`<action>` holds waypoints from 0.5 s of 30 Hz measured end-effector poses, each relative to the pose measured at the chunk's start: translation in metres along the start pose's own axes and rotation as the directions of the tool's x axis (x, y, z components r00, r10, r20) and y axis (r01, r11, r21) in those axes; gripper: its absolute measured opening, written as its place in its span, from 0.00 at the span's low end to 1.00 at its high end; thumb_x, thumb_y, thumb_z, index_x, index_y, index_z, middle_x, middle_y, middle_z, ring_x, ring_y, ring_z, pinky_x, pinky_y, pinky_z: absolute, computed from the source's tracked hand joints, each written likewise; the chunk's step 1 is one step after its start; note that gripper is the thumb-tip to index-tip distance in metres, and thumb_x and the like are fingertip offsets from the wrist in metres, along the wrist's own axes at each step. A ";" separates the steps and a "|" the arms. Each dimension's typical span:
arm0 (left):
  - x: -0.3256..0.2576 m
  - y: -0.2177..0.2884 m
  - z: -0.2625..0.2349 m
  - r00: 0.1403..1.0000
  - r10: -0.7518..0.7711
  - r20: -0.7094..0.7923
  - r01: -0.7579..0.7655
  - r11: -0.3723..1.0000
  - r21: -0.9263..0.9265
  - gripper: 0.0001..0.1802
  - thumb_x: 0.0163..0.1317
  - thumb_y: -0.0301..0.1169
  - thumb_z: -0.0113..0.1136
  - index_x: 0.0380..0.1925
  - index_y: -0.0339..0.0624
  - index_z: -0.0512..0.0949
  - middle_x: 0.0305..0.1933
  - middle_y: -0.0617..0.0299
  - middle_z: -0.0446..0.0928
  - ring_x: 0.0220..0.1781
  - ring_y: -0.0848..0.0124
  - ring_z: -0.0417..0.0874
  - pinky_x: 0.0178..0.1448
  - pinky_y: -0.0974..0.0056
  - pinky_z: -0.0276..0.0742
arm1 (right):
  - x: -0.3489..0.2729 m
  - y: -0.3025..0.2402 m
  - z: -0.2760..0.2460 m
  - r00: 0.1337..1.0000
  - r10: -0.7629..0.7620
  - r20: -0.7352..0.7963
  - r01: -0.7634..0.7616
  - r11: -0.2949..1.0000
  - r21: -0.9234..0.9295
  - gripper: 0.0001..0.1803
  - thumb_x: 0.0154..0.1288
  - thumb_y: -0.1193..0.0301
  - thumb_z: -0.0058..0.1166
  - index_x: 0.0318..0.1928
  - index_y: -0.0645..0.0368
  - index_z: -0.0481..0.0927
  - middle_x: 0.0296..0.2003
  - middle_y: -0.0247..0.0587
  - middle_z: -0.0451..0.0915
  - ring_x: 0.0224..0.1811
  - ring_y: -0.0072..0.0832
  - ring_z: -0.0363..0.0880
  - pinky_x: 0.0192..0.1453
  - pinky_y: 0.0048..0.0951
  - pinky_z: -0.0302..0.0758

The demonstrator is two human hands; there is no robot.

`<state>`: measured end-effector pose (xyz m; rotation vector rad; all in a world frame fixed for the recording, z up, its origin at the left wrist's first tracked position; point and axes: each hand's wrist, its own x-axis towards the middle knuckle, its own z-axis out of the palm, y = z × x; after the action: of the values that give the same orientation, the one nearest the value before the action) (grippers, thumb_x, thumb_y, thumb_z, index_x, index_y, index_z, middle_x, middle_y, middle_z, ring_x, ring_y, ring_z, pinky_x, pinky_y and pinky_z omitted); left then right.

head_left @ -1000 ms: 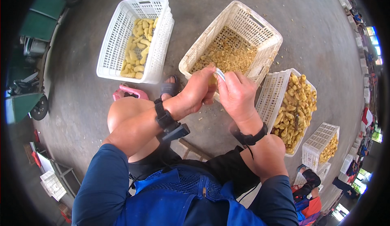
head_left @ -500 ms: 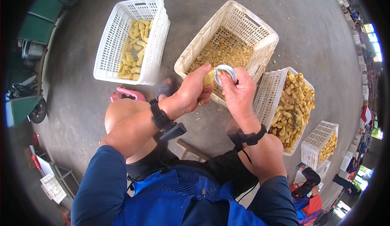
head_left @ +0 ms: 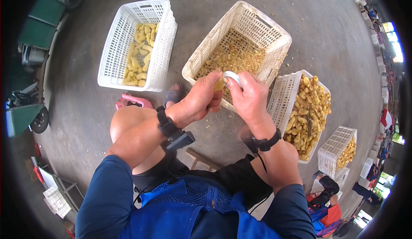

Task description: The person peels ginger using a metal ring tool, placing the peeled ginger into a crate and the scraps into a separate basket.

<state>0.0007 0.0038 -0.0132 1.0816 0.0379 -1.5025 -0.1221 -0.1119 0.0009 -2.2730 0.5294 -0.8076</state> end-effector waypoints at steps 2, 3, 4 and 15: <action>-0.003 0.000 0.003 1.000 -0.006 -0.019 0.006 1.000 0.006 0.22 0.80 0.53 0.47 0.30 0.52 0.67 0.20 0.72 0.55 0.19 0.76 0.52 0.23 0.65 0.53 | -0.001 0.006 0.002 0.999 -0.046 0.023 0.047 0.998 -0.037 0.11 0.62 0.77 0.68 0.31 0.60 0.75 0.25 0.48 0.78 0.25 0.49 0.79 0.28 0.44 0.74; -0.004 0.001 0.004 0.999 -0.010 -0.038 0.010 1.000 0.010 0.23 0.78 0.52 0.49 0.26 0.53 0.66 0.19 0.74 0.52 0.19 0.77 0.50 0.23 0.66 0.51 | -0.001 0.006 0.001 0.999 -0.045 0.022 0.046 0.998 -0.038 0.11 0.62 0.77 0.68 0.31 0.60 0.75 0.25 0.48 0.78 0.25 0.49 0.79 0.28 0.44 0.74; -0.005 0.002 0.004 0.999 -0.011 -0.038 0.011 1.000 0.011 0.23 0.78 0.52 0.49 0.26 0.53 0.66 0.19 0.74 0.52 0.19 0.77 0.50 0.23 0.66 0.51 | 0.000 0.006 0.000 0.996 -0.086 0.021 0.087 0.995 -0.042 0.12 0.63 0.77 0.68 0.31 0.60 0.75 0.25 0.48 0.78 0.25 0.49 0.79 0.27 0.43 0.74; -0.012 0.011 -0.005 0.992 -0.061 -0.109 0.082 0.976 0.201 0.24 0.80 0.53 0.44 0.36 0.44 0.72 0.20 0.71 0.55 0.16 0.76 0.52 0.21 0.66 0.54 | 0.016 0.037 -0.034 0.992 -0.089 -0.094 0.065 0.970 -0.234 0.07 0.67 0.75 0.68 0.34 0.60 0.82 0.25 0.46 0.81 0.25 0.42 0.81 0.29 0.39 0.76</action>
<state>0.0110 0.0128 -0.0026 1.3352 -0.0078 -1.5393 -0.1387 -0.1617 0.0010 -2.4867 0.6126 -0.9498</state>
